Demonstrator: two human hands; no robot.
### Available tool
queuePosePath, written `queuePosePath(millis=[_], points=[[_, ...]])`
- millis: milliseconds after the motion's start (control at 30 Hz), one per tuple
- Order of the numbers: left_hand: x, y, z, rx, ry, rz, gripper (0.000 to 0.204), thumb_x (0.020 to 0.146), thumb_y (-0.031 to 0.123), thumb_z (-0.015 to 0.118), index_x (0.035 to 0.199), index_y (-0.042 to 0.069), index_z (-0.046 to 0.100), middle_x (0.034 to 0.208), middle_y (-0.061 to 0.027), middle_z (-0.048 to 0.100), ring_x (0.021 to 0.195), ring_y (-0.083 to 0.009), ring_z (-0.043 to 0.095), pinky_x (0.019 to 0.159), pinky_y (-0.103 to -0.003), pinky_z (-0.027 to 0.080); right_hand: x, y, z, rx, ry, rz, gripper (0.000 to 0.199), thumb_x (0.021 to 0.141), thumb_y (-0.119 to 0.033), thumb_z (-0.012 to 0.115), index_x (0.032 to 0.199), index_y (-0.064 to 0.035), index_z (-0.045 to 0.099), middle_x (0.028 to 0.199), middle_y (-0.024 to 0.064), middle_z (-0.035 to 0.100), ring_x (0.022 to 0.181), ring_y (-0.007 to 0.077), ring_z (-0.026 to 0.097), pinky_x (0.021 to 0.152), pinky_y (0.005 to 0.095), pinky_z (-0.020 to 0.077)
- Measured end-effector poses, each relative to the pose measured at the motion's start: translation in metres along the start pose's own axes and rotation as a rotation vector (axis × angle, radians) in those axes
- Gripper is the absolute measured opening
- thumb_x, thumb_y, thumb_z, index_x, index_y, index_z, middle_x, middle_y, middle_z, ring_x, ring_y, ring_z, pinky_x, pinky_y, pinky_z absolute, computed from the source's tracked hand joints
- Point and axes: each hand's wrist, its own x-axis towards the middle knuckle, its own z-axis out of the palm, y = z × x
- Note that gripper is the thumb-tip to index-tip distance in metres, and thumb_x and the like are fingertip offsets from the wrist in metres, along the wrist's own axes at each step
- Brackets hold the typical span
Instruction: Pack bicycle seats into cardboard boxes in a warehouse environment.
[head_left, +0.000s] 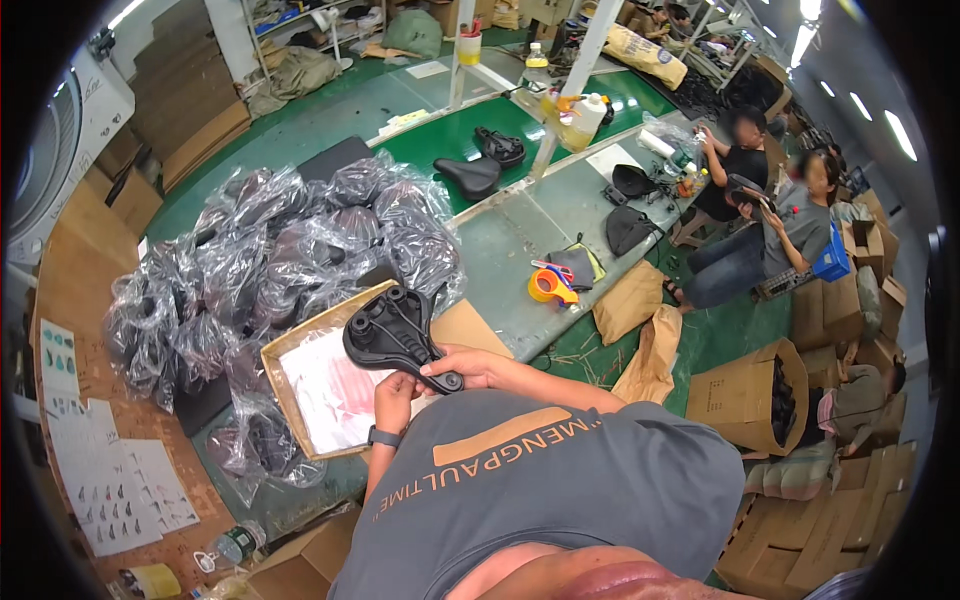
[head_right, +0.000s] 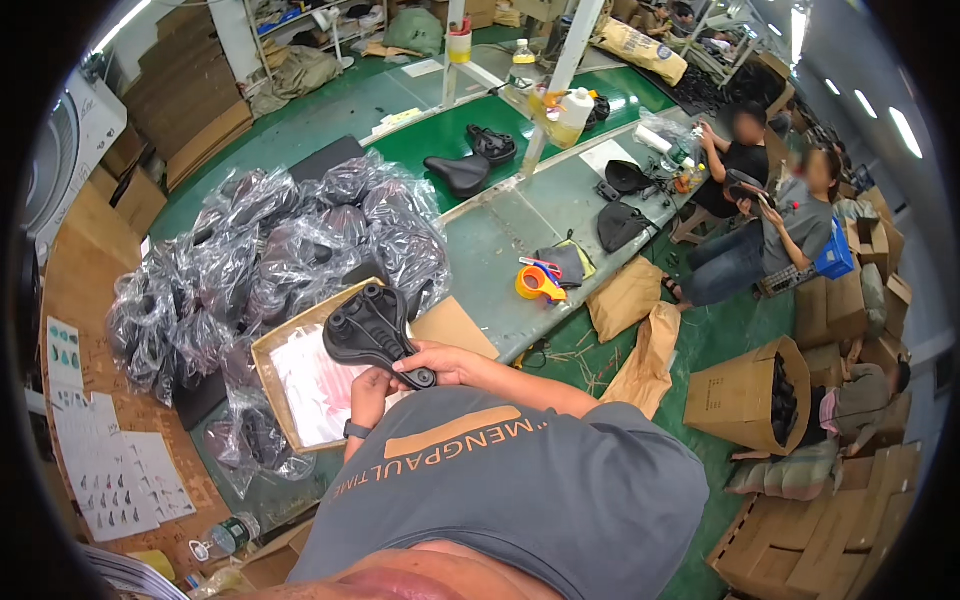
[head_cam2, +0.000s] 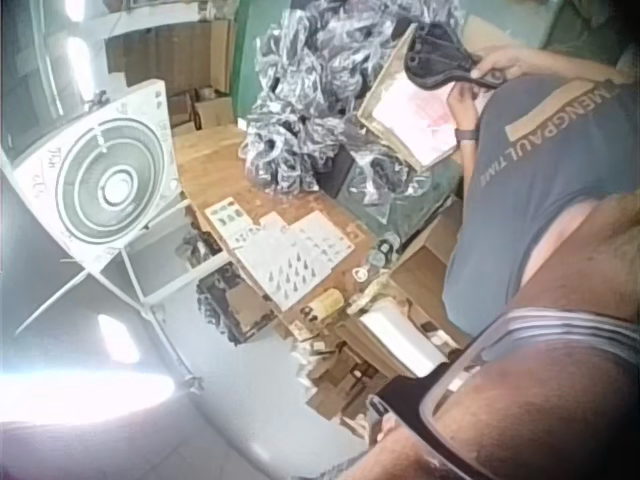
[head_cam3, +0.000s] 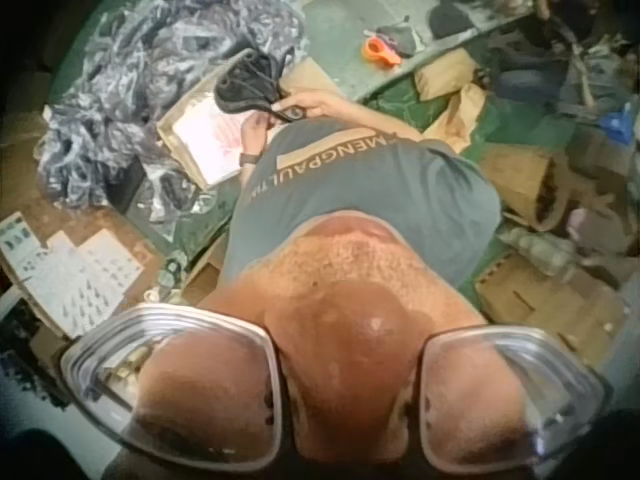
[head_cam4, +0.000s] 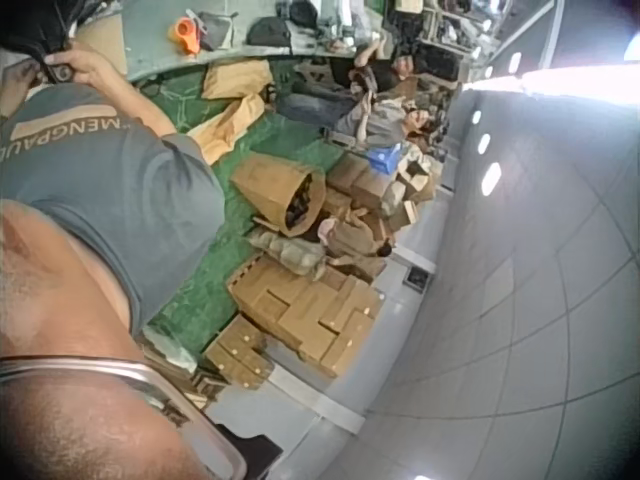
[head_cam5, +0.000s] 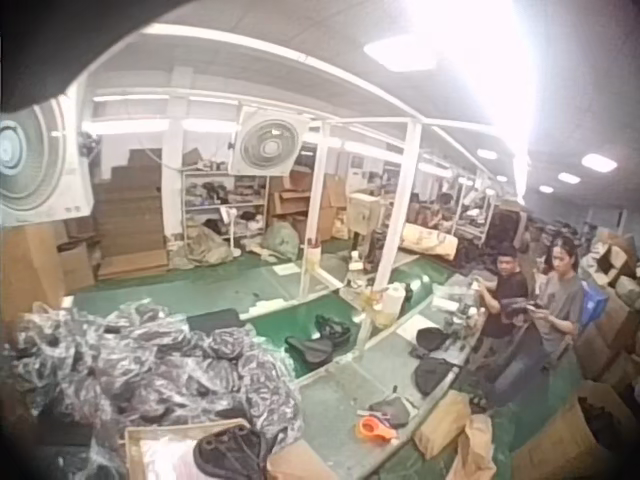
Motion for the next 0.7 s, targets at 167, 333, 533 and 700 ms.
queuePosePath(millis=[167, 333, 533, 700], points=[[-0.003, 0.008, -0.011, -0.354, 0.366, 0.008, 0.023, 0.111, 0.019, 0.059, 0.115, -0.001, 0.071, 0.099, -0.0060, 0.074, 0.085, -0.0126, 0.066, 0.077, -0.029, 0.054, 0.009, -0.001, -0.029, -0.079, 0.111, -0.090, 0.038, 0.096, -0.010, 0.078, 0.128, 0.0001, 0.059, 0.099, 0.0136, 0.075, 0.088, 0.0232, 0.076, 0.079, 0.0369, 0.0638], [0.014, 0.001, -0.084, -1.308, 0.016, 0.118, 0.019, 0.112, 0.019, 0.056, 0.119, 0.008, 0.070, 0.111, -0.0060, 0.076, 0.100, -0.0212, 0.072, 0.092, -0.040, 0.059, -0.012, -0.018, -0.033, 0.155, 0.144, -0.191, 0.034, 0.098, -0.009, 0.075, 0.127, 0.0027, 0.061, 0.105, 0.0181, 0.072, 0.093, 0.0266, 0.072, 0.086, 0.0390, 0.0629], [0.010, 0.024, -0.086, -1.083, 0.082, -0.005, 0.025, 0.110, 0.027, 0.060, 0.110, 0.006, 0.073, 0.087, -0.0021, 0.069, 0.080, -0.0166, 0.066, 0.078, -0.034, 0.055, -0.037, -0.038, -0.026, -0.111, 0.114, -0.266, 0.051, 0.088, -0.006, 0.080, 0.134, 0.0003, 0.058, 0.108, 0.0160, 0.072, 0.096, 0.0271, 0.073, 0.086, 0.0399, 0.0605], [0.021, 0.052, -0.063, -0.386, 0.349, 0.036, 0.028, 0.106, 0.029, 0.071, 0.105, 0.002, 0.079, 0.071, 0.0091, 0.052, 0.065, -0.0028, 0.042, 0.061, -0.022, 0.034, -0.048, -0.047, -0.011, -0.543, 0.182, -0.192, 0.065, 0.080, 0.002, 0.081, 0.140, -0.0035, 0.055, 0.116, 0.0141, 0.072, 0.099, 0.0245, 0.073, 0.089, 0.0396, 0.0594]])
